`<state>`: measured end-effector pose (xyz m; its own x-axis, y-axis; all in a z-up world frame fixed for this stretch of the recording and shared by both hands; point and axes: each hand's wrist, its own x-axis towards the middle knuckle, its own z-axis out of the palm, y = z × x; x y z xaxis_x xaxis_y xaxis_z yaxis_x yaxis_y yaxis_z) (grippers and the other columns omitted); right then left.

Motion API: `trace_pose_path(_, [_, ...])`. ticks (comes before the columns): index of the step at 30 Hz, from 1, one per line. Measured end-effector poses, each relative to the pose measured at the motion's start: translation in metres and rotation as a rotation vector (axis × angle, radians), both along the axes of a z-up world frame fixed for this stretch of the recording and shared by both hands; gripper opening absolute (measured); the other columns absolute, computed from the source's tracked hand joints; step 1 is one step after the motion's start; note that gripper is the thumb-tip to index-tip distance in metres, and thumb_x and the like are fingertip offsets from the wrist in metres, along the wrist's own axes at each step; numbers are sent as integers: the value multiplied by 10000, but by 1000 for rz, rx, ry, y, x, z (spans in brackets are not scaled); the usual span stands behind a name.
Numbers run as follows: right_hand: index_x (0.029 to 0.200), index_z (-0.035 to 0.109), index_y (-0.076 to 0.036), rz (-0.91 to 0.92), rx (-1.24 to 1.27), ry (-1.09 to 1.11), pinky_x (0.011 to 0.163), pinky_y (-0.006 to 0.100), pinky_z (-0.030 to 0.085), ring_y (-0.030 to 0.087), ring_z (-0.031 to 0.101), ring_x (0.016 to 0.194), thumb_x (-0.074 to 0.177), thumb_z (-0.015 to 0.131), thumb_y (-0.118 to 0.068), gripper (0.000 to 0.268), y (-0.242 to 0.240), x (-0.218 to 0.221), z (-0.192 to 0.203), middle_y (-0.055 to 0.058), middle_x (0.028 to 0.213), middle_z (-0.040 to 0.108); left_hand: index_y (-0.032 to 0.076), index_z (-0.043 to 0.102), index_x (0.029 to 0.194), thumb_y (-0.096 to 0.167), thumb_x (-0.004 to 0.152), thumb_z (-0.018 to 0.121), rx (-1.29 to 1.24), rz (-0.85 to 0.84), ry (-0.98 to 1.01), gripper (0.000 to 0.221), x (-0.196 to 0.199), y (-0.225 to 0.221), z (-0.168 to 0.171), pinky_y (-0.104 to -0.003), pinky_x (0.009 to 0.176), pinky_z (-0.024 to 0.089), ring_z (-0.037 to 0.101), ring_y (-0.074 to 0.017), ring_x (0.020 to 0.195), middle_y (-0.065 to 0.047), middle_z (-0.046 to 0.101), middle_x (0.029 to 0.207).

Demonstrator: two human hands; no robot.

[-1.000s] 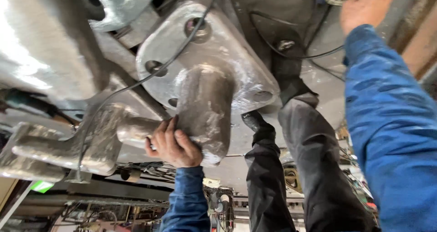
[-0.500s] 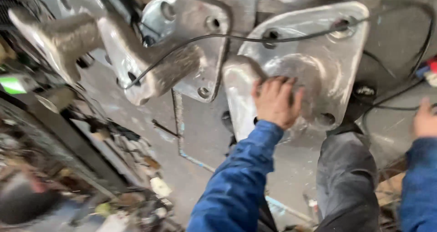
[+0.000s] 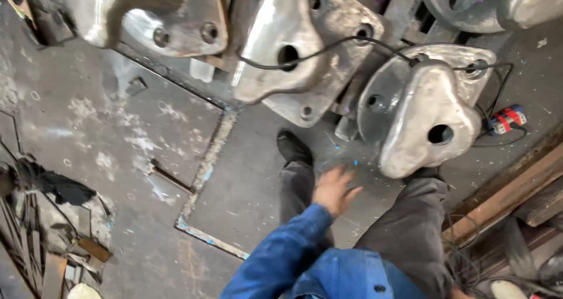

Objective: Using an angle grinder to smooth the surfaces of large metal casting parts on a factory floor.

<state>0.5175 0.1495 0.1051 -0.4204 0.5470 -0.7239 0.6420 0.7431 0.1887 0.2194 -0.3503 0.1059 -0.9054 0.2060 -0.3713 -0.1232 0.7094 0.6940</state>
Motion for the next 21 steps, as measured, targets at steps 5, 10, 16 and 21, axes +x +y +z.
trace_pose_path(5, [1602,401,-125,44,-9,-280,853,469,571,441,708,1068,850,642,-484,867,-91,-46,-46,221,1276,733,287,330,1579,639,863,677,-283,291,-718,870,150,-180,19,-509,1134,383,384,-420,1415,-175,246,1635])
trace_pose_path(10, [1195,631,61,-6,-132,162,869,507,531,465,703,949,930,738,-481,612,-256,-265,1,318,1072,729,223,482,1495,569,928,609,-453,603,-426,676,128,-291,16,-444,911,595,641,-316,1189,-137,533,1435])
trace_pose_path(16, [1484,457,102,-61,-776,707,859,380,510,309,627,1016,988,665,-39,556,-491,-521,52,257,1205,630,23,551,1428,381,1020,562,-298,854,58,543,-157,-430,21,-397,931,564,627,-340,1163,-223,558,1369])
trace_pose_path(21, [1404,528,108,314,-936,846,803,357,537,286,698,942,993,737,-54,488,-628,-677,24,224,1089,721,87,555,1488,428,1078,704,-657,432,393,553,-357,-535,-36,-480,1176,454,442,-390,1455,-198,339,1583])
